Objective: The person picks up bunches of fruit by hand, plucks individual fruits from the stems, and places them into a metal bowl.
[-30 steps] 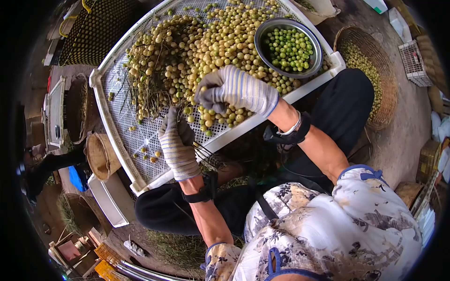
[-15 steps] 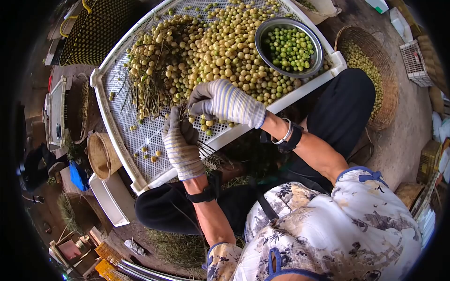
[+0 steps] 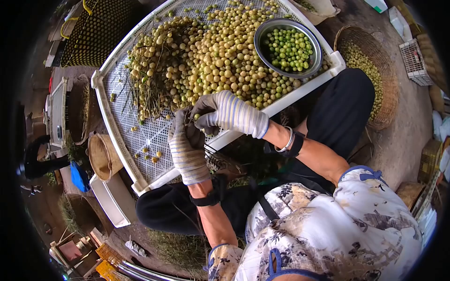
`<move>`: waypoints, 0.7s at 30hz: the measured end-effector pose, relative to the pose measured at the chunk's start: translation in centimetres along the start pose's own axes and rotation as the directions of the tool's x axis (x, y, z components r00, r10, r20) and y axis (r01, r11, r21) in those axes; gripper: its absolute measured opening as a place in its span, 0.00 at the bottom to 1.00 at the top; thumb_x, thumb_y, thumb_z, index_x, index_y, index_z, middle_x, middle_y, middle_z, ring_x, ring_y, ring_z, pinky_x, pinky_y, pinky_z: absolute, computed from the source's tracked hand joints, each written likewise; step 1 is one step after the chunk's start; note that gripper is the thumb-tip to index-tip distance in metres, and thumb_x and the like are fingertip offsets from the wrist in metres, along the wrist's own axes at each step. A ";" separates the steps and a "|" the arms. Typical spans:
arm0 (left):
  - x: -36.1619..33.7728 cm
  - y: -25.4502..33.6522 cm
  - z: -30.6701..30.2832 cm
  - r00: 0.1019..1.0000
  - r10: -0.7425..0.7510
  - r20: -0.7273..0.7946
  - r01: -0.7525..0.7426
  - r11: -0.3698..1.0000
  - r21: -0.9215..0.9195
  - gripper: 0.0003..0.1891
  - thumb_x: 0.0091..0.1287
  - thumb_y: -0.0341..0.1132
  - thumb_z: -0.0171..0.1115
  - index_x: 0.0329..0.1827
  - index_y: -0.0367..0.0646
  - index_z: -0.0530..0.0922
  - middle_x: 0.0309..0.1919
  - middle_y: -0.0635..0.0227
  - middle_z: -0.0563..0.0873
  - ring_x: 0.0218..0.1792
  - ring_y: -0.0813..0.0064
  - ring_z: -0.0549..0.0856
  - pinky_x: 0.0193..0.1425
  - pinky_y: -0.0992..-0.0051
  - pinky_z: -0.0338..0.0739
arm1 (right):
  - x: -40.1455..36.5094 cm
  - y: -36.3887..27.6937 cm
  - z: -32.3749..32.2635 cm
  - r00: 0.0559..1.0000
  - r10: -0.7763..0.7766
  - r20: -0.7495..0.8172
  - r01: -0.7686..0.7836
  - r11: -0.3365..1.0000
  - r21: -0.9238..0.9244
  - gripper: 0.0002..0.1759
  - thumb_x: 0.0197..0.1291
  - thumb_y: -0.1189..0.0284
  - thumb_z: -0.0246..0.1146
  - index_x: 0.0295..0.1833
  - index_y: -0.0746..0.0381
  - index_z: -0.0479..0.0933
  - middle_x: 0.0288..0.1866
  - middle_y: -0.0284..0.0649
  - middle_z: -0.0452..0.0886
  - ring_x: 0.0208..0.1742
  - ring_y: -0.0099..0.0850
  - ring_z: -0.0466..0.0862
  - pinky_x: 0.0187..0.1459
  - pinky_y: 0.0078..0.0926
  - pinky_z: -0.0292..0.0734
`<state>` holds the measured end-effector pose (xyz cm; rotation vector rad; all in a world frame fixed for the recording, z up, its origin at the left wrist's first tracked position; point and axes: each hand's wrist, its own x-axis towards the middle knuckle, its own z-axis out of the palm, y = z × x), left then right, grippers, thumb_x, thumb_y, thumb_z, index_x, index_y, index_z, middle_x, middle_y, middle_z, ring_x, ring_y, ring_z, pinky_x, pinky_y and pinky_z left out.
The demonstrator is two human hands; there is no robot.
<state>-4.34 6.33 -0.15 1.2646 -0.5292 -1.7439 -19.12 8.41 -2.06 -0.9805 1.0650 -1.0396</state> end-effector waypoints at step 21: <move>-3.8 1.5 -0.1 0.984 0.104 0.144 -0.164 0.844 0.510 0.10 0.68 0.34 0.67 0.40 0.33 0.85 0.25 0.78 0.81 0.26 0.90 0.72 0.29 0.85 0.65 | -0.7 -2.5 -3.8 0.979 0.113 0.171 -0.102 0.992 -0.073 0.19 0.60 0.57 0.71 0.42 0.63 0.82 0.28 0.27 0.79 0.25 0.14 0.74 0.26 0.12 0.67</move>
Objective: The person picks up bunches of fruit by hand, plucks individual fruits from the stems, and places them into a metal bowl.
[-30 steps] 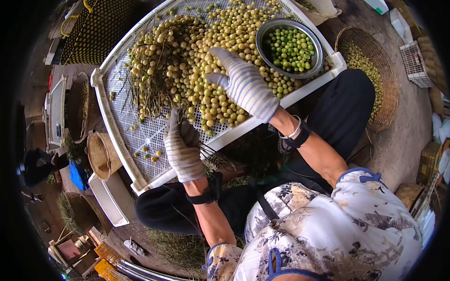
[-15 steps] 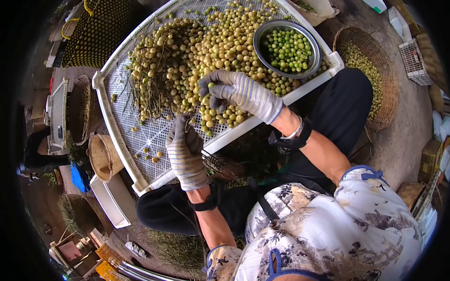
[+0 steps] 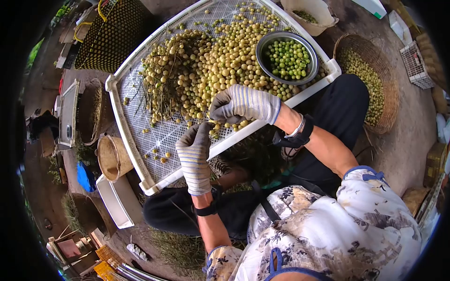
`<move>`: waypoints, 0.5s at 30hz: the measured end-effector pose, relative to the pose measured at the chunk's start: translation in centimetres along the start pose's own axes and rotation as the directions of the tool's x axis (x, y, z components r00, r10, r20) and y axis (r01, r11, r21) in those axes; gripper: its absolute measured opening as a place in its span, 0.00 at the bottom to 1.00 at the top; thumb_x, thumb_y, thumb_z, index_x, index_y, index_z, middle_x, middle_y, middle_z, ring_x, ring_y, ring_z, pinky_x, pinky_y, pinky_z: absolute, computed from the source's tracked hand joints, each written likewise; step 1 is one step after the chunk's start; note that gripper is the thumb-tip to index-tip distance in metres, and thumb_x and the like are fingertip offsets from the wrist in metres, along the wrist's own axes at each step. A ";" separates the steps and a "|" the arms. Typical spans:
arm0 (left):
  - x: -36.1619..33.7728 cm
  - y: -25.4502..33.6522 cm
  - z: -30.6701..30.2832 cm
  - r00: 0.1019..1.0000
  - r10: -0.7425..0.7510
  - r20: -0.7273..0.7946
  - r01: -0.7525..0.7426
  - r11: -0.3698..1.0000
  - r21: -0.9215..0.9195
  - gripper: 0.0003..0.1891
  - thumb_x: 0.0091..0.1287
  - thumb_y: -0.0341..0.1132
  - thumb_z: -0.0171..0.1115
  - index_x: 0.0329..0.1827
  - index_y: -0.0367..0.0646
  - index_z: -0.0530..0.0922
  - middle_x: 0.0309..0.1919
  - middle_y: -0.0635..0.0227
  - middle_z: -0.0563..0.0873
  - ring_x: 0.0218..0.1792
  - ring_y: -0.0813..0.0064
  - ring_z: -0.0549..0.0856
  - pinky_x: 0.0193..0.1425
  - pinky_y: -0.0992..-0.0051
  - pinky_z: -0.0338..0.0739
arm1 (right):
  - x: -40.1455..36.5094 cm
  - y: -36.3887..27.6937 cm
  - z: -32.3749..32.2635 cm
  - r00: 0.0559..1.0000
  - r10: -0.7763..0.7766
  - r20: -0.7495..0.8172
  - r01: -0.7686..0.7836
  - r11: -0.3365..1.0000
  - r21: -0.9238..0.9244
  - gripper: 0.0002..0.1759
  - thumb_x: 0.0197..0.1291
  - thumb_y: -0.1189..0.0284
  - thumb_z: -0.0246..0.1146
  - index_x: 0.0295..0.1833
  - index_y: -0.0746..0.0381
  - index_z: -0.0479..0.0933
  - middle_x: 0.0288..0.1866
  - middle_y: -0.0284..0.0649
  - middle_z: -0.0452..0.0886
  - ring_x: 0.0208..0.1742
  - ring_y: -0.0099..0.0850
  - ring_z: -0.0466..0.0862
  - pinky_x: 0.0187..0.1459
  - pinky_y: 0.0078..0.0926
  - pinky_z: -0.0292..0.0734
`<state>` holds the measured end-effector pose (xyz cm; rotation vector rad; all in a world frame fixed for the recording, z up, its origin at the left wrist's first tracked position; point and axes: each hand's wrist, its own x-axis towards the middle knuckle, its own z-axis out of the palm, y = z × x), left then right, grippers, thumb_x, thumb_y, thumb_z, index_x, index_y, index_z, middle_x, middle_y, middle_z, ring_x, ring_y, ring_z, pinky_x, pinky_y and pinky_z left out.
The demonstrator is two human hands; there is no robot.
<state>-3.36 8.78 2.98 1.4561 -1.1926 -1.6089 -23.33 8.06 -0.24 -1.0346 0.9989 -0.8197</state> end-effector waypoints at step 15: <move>-18.6 13.2 -20.1 0.436 0.678 -0.592 -0.087 0.686 0.722 0.15 0.73 0.35 0.60 0.56 0.35 0.81 0.44 0.57 0.88 0.42 0.68 0.86 0.48 0.73 0.80 | -6.2 -3.4 -12.1 0.865 -0.446 -0.230 -0.169 0.172 -0.971 0.13 0.59 0.73 0.66 0.49 0.63 0.82 0.45 0.45 0.84 0.47 0.41 0.83 0.51 0.35 0.76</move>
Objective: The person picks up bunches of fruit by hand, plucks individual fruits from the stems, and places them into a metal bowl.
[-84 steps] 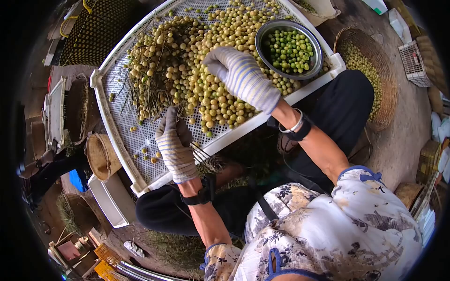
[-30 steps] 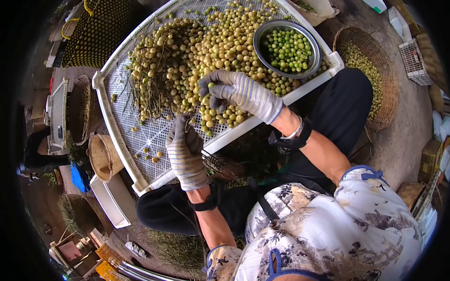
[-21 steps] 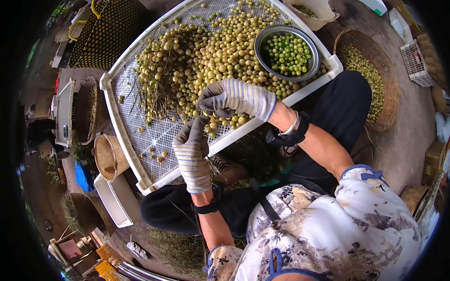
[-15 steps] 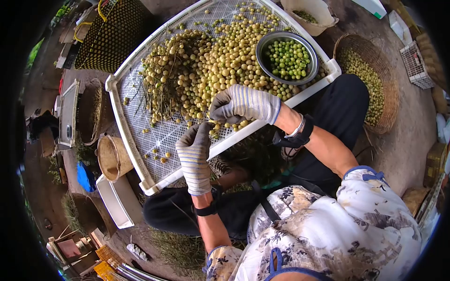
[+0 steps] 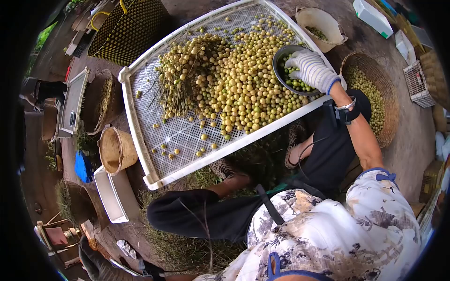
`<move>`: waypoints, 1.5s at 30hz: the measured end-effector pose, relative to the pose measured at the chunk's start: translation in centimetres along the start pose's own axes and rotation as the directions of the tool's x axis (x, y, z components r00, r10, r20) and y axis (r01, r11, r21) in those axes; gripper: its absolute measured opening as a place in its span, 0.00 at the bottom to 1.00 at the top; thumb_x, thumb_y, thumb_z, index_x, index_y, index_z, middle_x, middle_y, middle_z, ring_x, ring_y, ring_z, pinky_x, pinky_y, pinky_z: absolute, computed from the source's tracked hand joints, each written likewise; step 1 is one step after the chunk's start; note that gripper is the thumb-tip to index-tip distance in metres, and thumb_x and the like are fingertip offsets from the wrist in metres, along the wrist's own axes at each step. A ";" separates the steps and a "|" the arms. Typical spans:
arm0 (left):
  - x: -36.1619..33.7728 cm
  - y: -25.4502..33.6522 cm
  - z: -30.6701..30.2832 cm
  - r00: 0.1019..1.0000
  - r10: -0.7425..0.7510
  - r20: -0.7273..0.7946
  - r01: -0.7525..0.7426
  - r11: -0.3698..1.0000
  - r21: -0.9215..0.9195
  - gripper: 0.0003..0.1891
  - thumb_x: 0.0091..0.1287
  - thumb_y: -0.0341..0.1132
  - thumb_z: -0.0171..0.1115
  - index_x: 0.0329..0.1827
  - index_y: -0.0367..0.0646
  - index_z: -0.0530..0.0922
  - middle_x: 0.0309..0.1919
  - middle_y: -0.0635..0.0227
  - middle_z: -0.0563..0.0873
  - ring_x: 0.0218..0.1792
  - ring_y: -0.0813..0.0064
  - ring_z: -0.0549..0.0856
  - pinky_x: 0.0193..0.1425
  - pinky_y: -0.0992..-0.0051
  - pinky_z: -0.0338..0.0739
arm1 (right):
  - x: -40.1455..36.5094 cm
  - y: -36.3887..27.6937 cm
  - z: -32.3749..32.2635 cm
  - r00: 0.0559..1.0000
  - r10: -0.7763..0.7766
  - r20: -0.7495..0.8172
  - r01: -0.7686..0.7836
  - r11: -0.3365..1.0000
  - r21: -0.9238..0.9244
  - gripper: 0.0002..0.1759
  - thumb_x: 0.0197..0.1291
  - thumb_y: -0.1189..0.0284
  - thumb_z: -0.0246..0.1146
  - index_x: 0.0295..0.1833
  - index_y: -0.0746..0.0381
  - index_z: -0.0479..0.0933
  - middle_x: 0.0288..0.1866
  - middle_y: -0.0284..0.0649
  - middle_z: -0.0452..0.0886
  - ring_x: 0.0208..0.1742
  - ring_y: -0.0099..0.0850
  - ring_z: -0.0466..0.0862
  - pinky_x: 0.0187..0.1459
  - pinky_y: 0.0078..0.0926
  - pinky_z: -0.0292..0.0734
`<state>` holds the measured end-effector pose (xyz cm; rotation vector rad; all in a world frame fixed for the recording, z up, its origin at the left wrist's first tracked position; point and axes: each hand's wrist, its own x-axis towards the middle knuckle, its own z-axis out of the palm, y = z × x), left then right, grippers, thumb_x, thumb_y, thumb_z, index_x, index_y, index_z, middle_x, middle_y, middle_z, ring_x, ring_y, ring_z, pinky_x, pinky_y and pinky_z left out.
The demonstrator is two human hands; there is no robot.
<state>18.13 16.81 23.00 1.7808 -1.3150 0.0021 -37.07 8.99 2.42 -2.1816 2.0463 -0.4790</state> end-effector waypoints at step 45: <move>-3.7 0.3 44.3 0.689 0.197 0.698 -0.538 0.783 0.311 0.44 0.58 0.30 0.69 0.78 0.54 0.57 0.58 0.53 0.78 0.57 0.52 0.78 0.54 0.51 0.76 | 17.1 -8.9 6.6 0.833 0.078 -0.547 0.423 0.546 0.723 0.10 0.62 0.74 0.67 0.48 0.61 0.82 0.42 0.34 0.86 0.41 0.26 0.85 0.42 0.26 0.84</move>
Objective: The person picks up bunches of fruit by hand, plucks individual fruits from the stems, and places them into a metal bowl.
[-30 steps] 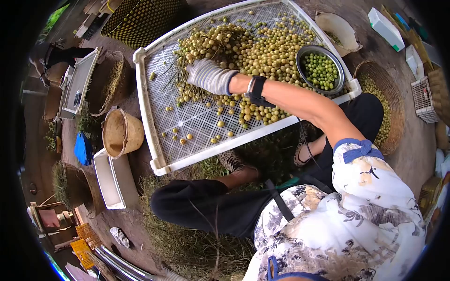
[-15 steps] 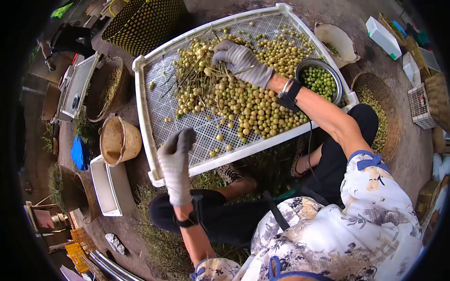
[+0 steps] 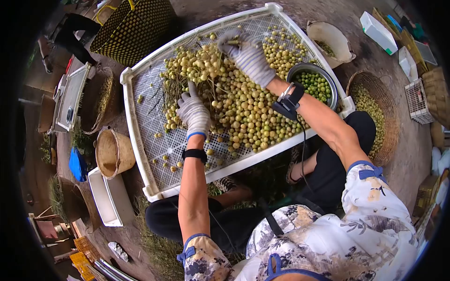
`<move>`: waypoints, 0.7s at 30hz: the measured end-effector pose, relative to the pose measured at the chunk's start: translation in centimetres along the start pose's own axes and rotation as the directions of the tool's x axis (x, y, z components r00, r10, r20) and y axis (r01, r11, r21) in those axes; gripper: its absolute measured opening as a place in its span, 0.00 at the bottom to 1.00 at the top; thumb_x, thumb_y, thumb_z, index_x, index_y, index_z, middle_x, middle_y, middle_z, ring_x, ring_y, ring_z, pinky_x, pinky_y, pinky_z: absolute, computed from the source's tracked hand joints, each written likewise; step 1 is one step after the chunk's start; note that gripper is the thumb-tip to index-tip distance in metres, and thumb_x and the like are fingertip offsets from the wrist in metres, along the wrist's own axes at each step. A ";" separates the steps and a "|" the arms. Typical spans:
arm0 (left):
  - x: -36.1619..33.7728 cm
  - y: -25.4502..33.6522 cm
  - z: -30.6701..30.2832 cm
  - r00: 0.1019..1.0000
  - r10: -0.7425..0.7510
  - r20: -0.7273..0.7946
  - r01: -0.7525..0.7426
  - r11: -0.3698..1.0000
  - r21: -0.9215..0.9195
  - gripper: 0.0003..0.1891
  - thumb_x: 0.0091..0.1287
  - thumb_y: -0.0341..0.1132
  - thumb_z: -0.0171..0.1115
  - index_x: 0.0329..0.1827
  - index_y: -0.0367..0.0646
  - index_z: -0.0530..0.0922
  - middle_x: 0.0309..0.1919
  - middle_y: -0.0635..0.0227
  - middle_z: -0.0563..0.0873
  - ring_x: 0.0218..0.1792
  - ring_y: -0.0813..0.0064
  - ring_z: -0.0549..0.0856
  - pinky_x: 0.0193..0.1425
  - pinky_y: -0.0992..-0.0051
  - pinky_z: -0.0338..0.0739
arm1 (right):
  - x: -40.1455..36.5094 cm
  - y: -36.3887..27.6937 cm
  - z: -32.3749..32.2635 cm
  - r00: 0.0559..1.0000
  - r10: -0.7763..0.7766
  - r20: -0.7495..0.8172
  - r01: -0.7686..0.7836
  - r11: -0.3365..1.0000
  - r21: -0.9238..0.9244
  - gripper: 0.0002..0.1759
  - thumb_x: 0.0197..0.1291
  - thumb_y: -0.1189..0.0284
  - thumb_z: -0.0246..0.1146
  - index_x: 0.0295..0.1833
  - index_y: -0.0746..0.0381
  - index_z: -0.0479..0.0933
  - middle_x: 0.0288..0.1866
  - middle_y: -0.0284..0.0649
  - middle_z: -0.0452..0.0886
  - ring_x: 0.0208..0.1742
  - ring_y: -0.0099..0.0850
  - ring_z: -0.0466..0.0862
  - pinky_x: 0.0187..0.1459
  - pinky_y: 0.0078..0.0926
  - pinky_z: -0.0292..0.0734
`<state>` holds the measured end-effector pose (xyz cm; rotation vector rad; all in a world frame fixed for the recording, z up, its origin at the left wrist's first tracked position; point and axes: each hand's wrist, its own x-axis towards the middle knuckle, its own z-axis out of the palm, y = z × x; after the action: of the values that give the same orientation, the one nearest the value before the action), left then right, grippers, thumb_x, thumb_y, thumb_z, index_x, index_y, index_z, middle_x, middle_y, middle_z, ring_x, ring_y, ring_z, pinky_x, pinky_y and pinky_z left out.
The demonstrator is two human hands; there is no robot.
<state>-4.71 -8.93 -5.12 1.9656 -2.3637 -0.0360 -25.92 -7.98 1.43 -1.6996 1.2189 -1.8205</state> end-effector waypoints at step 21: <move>-7.7 -1.9 -7.9 0.983 0.117 0.143 0.082 0.419 -0.904 0.14 0.70 0.41 0.65 0.47 0.37 0.86 0.36 0.63 0.90 0.33 0.71 0.87 0.47 0.71 0.83 | -0.6 -10.2 -0.7 0.977 -0.187 -0.102 0.211 0.913 0.348 0.08 0.62 0.74 0.66 0.46 0.64 0.81 0.37 0.37 0.83 0.36 0.24 0.84 0.37 0.21 0.86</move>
<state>-0.92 -1.54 2.32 1.3468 -1.7154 -1.2787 -23.55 -1.56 9.07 -1.6096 0.6949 -2.0814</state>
